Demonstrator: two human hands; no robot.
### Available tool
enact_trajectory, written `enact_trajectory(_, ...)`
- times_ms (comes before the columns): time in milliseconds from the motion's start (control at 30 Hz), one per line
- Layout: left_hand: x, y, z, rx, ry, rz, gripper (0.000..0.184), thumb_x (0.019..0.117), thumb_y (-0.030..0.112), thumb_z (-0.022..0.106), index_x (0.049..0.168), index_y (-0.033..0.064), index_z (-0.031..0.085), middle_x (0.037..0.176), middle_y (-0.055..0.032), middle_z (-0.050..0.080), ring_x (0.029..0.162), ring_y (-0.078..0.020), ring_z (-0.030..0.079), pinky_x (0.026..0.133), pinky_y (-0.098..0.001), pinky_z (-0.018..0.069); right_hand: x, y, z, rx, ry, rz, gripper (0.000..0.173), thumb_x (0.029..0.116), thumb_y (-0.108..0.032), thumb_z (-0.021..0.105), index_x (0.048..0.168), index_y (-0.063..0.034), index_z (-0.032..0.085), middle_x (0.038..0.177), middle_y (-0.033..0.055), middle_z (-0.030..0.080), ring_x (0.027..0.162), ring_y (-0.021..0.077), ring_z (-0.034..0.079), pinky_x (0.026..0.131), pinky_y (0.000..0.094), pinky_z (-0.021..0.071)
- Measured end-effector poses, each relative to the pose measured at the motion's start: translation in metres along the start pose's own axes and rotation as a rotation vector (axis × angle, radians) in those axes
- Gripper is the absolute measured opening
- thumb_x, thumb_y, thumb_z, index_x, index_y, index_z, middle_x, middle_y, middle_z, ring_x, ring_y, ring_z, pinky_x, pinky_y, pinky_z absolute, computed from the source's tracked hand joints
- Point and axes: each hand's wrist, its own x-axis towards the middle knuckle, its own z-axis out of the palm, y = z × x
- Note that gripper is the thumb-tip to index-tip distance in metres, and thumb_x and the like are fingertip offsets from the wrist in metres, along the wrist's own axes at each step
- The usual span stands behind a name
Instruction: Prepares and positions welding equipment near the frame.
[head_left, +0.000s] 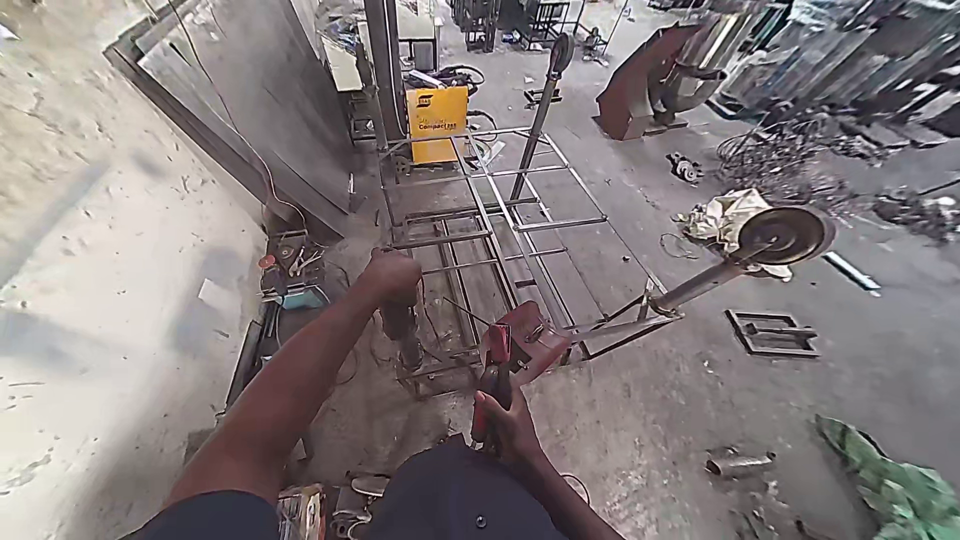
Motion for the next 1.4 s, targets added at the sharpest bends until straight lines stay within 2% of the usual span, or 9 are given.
enact_trajectory(133, 0.0, -0.002, 0.003, -0.017, 0.023, 0.006, 0.029, 0.0708, 0.047, 0.081, 0.075, 0.0211, 0.069, 0.085, -0.0055, 0.069, 0.092, -0.0325, 0.066, 0.083, -0.0709, 0.0446, -0.001, -0.001, 0.003, 0.017, 0.007, -0.003, 0.081, 0.0757, -0.042, 0.085, 0.134, -0.0019, 0.046, 0.092, 0.0123, 0.067, 0.071, 0.021, 0.069, 0.062, 0.0372, 0.0616)
enact_trajectory(300, 0.001, -0.003, 0.002, -0.013, 0.012, -0.002, 0.029, 0.0695, 0.049, 0.082, 0.077, 0.0235, 0.071, 0.088, -0.0042, 0.07, 0.098, -0.0324, 0.065, 0.086, -0.0707, 0.0444, 0.0, 0.006, 0.003, -0.053, 0.027, 0.015, 0.082, 0.0745, -0.045, 0.085, 0.134, -0.0036, 0.048, 0.096, 0.011, 0.068, 0.075, 0.0195, 0.069, 0.065, 0.0373, 0.0612)
enact_trajectory(400, 0.0, -0.002, -0.001, -0.014, -0.01, -0.012, 0.029, 0.0695, 0.048, 0.083, 0.082, 0.0244, 0.073, 0.091, -0.0042, 0.071, 0.1, -0.033, 0.066, 0.087, -0.0714, 0.0444, 0.003, 0.012, 0.003, -0.093, 0.011, 0.023, 0.08, 0.0737, -0.047, 0.086, 0.131, -0.004, 0.049, 0.091, 0.0108, 0.068, 0.07, 0.0201, 0.069, 0.061, 0.0381, 0.061)
enact_trajectory(567, 0.004, -0.004, 0.002, 0.015, 0.011, 0.031, 0.03, 0.0681, 0.051, 0.083, 0.076, 0.024, 0.071, 0.082, -0.0033, 0.069, 0.09, -0.0307, 0.066, 0.083, -0.0711, 0.0449, 0.005, 0.018, 0.006, -0.116, -0.003, 0.046, 0.081, 0.0724, -0.046, 0.087, 0.131, -0.0045, 0.049, 0.093, 0.0101, 0.068, 0.072, 0.0198, 0.07, 0.064, 0.0388, 0.062)
enact_trajectory(700, -0.002, 0.002, -0.003, 0.058, 0.008, 0.032, 0.034, 0.0706, 0.053, 0.083, 0.079, 0.0222, 0.071, 0.087, -0.0051, 0.07, 0.094, -0.0328, 0.066, 0.083, -0.0696, 0.0436, 0.004, 0.022, 0.008, -0.092, -0.031, 0.055, 0.078, 0.0754, -0.043, 0.087, 0.132, -0.0037, 0.048, 0.089, 0.0115, 0.069, 0.068, 0.0214, 0.07, 0.061, 0.0393, 0.0623)
enact_trajectory(833, 0.002, 0.0, -0.003, 0.071, -0.009, 0.051, 0.031, 0.0739, 0.05, 0.08, 0.076, 0.0217, 0.069, 0.087, -0.0055, 0.069, 0.095, -0.0333, 0.066, 0.083, -0.0703, 0.0442, 0.005, 0.021, 0.007, -0.169, -0.028, 0.078, 0.08, 0.0739, -0.048, 0.086, 0.131, -0.0052, 0.05, 0.093, 0.0091, 0.068, 0.072, 0.0185, 0.07, 0.065, 0.0387, 0.0623)
enact_trajectory(933, 0.004, 0.0, -0.006, 0.085, -0.028, 0.052, 0.03, 0.0731, 0.051, 0.081, 0.075, 0.0235, 0.069, 0.086, -0.0041, 0.069, 0.095, -0.0325, 0.065, 0.083, -0.0697, 0.0436, 0.006, 0.022, 0.006, -0.159, -0.042, 0.093, 0.078, 0.075, -0.047, 0.086, 0.129, -0.005, 0.05, 0.089, 0.0095, 0.069, 0.069, 0.0195, 0.07, 0.063, 0.0395, 0.0624)
enact_trajectory(1067, 0.005, 0.005, -0.009, 0.113, -0.041, 0.048, 0.033, 0.0718, 0.052, 0.082, 0.075, 0.0223, 0.068, 0.086, -0.0051, 0.069, 0.095, -0.0323, 0.065, 0.086, -0.0695, 0.0426, 0.008, 0.023, 0.005, -0.23, -0.032, 0.099, 0.079, 0.0737, -0.051, 0.085, 0.129, -0.0058, 0.052, 0.091, 0.0076, 0.068, 0.073, 0.0176, 0.069, 0.067, 0.0391, 0.0615)
enact_trajectory(1400, 0.003, 0.006, -0.01, 0.132, -0.053, 0.038, 0.035, 0.0707, 0.053, 0.083, 0.076, 0.0218, 0.069, 0.085, -0.0048, 0.069, 0.092, -0.0307, 0.066, 0.085, -0.0676, 0.0433, 0.012, 0.028, 0.003, -0.292, -0.051, 0.105, 0.078, 0.0737, -0.053, 0.084, 0.128, -0.0078, 0.052, 0.091, 0.0068, 0.069, 0.072, 0.0173, 0.069, 0.066, 0.04, 0.0616)
